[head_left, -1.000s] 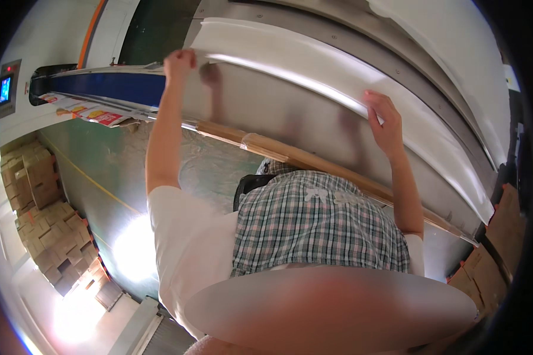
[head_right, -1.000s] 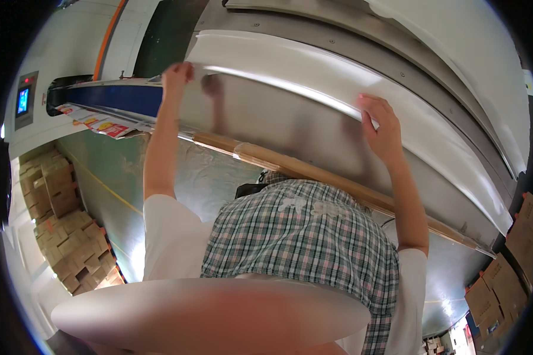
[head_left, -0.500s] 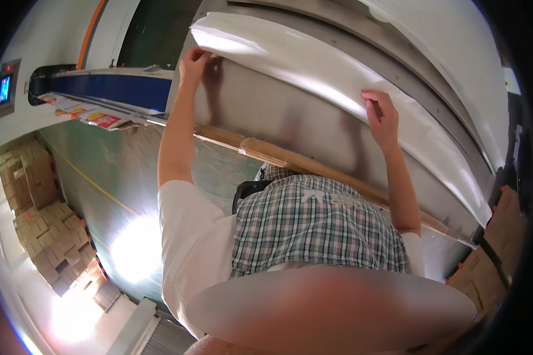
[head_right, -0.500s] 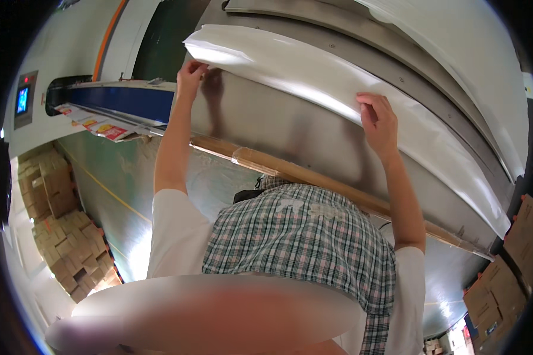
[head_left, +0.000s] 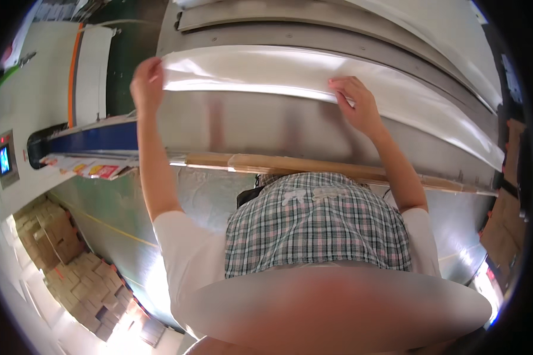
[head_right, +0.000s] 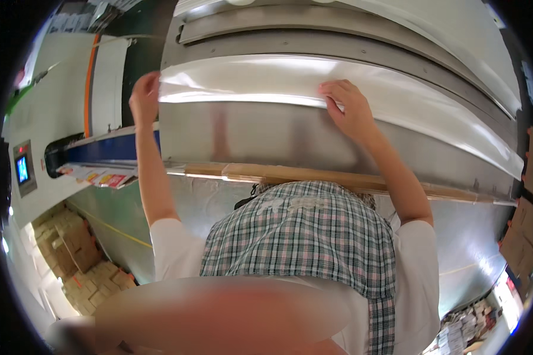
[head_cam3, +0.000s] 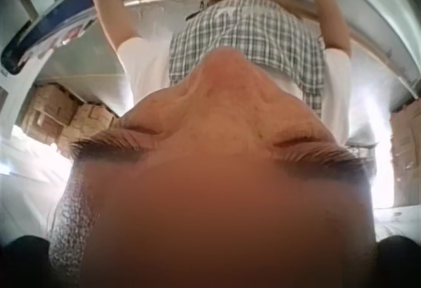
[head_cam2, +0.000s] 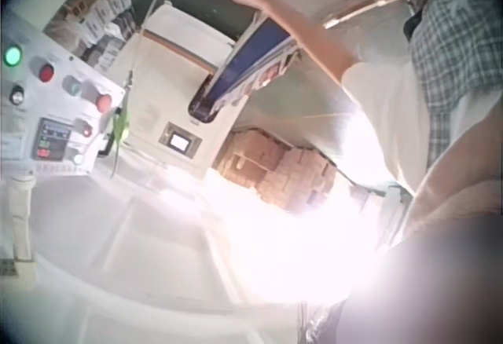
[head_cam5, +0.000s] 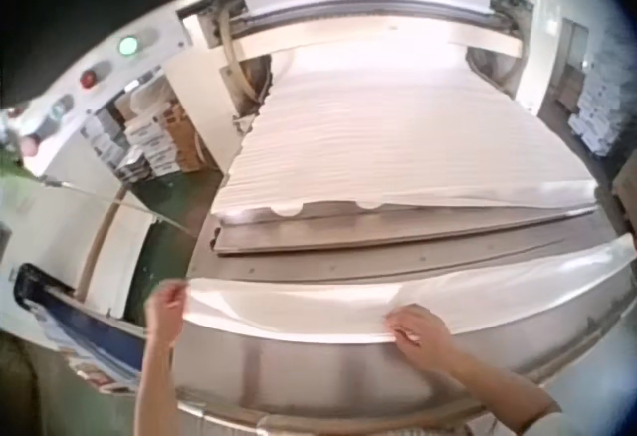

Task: Aligning and stacking large stacks of white paper sheets on an industrial processing machine.

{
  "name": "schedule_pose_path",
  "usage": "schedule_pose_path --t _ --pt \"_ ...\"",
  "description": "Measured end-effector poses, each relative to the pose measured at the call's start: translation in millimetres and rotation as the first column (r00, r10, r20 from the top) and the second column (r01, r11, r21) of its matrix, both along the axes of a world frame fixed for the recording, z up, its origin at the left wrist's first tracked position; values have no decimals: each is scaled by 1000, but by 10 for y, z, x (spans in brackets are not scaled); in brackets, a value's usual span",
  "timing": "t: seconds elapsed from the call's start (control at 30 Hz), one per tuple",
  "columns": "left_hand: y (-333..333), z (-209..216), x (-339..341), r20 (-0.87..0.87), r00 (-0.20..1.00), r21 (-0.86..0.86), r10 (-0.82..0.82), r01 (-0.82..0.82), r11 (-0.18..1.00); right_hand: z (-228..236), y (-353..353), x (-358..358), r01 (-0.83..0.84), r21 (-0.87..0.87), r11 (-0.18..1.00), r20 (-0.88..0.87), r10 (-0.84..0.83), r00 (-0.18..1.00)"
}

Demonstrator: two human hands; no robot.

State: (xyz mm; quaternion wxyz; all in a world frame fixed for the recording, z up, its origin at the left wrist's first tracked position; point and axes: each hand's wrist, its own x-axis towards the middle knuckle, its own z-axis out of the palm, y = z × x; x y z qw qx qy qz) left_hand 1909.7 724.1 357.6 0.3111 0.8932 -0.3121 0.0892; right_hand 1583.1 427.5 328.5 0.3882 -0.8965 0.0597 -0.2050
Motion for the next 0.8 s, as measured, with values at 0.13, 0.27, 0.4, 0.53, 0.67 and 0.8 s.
schedule_pose_path --t 0.13,0.27,0.4,0.53,0.67,0.8 --pt "-753 35 -597 -222 768 199 -601 639 743 29 46 1 4 -7 1000 6 -4 1000" --pt "-430 -82 -225 -143 894 519 -425 433 737 101 44 -128 66 11 998 -8 -66 998" --pt "83 78 78 -67 981 670 -181 178 720 22 -29 -263 116 44 992 -32 -115 993" --pt "312 33 302 76 995 601 -64 5 800 38 -50 -246 112 2 994 -24 -112 993" --pt "-29 11 209 -56 973 275 -224 231 933 73 5 -181 90 52 995 -26 -88 996" --pt "-136 -86 283 102 949 378 -299 241 894 38 26 -167 110 93 990 -56 -105 993"
